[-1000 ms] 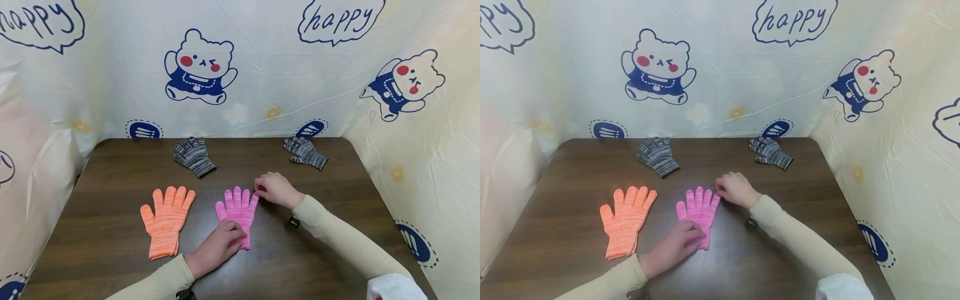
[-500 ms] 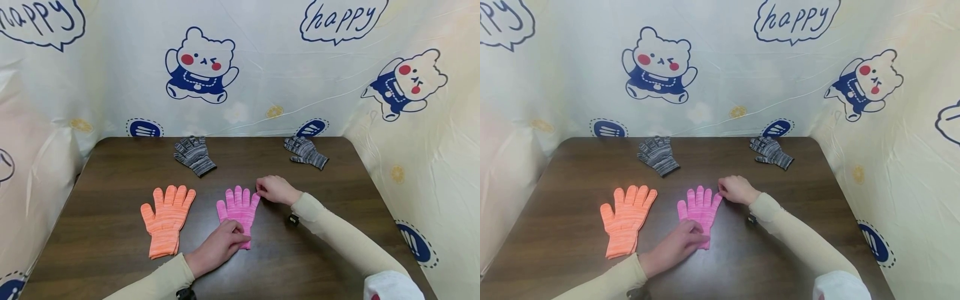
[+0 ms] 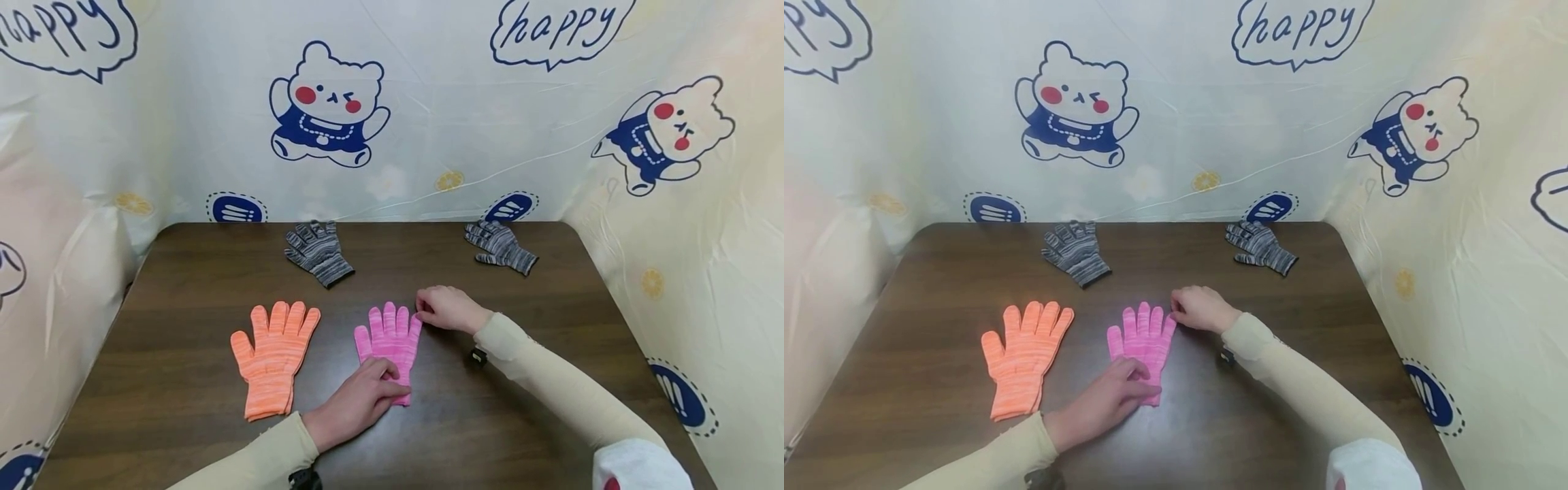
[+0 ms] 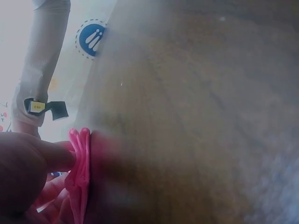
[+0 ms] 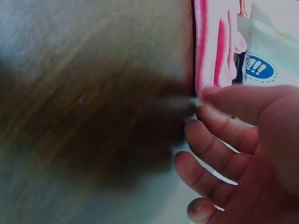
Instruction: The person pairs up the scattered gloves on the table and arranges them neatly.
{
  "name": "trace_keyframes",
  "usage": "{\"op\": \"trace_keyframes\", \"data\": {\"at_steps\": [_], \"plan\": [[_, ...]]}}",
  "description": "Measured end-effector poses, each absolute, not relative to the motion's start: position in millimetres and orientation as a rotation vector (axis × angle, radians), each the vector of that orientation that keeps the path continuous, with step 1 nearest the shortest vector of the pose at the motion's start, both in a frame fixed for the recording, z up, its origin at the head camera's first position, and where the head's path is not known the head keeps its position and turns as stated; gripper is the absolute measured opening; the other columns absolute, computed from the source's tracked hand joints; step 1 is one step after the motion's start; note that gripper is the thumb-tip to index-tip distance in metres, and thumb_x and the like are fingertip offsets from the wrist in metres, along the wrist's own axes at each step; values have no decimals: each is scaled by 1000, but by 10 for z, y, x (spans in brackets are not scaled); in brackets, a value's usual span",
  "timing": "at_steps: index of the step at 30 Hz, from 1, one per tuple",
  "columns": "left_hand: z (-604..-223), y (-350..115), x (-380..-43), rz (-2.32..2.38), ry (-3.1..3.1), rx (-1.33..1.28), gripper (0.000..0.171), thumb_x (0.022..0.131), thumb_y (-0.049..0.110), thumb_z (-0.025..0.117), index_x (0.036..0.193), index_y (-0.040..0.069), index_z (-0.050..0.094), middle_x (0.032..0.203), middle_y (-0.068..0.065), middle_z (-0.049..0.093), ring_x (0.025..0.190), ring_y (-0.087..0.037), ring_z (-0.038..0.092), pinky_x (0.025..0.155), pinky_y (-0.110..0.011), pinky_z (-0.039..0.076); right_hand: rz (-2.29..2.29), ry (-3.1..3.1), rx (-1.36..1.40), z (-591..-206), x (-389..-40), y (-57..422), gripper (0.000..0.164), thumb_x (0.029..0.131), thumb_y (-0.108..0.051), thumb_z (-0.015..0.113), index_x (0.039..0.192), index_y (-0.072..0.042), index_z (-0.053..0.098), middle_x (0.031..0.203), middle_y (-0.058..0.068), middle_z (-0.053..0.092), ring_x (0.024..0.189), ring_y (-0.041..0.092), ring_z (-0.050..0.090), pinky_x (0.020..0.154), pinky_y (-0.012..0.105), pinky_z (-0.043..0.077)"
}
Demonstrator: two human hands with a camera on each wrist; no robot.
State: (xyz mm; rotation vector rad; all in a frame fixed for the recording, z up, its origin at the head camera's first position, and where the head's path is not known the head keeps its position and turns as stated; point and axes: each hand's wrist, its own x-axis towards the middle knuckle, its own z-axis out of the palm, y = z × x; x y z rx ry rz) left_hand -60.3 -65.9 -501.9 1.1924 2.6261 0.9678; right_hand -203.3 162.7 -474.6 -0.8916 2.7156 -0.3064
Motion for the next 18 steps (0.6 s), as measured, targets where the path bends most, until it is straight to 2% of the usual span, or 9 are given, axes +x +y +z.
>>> {"op": "trace_keyframes", "data": {"at_steps": [3, 8, 14, 18], "plan": [[-5022, -656, -609, 980, 2644, 1218, 24, 89, 17, 64, 111, 26, 70, 104, 7, 52, 96, -12, 46, 80, -26, 42, -268, 2702, -933, -4752, -2033, 1621, 16, 87, -35, 65, 91, -21, 60, 77, -7, 52, 67, 10, 48, 62, 26, 43], [-5038, -658, -606, 990, 2671, 1261, 24, 88, 16, 65, 110, 25, 71, 102, 7, 52, 95, -13, 48, 79, -25, 42, -313, 2688, -998, -4751, -2003, 1605, 14, 87, -31, 66, 81, -21, 57, 73, -7, 50, 66, 10, 48, 62, 27, 42], [-5046, -660, -615, 993, 2647, 1229, 23, 88, 19, 65, 109, 25, 71, 102, 8, 51, 94, -9, 46, 79, -25, 42, -270, 2749, -899, -4713, -1996, 1600, 16, 85, -30, 68, 77, -20, 58, 66, -9, 52, 67, 13, 48, 66, 32, 41], [-5059, -664, -630, 1052, 2632, 1184, 18, 87, 19, 67, 105, 20, 71, 100, 8, 53, 94, -8, 47, 80, -25, 43, -177, 2757, -892, -4694, -2004, 1572, 15, 85, -31, 66, 78, -19, 61, 67, -8, 54, 70, 15, 48, 70, 35, 41]]}}
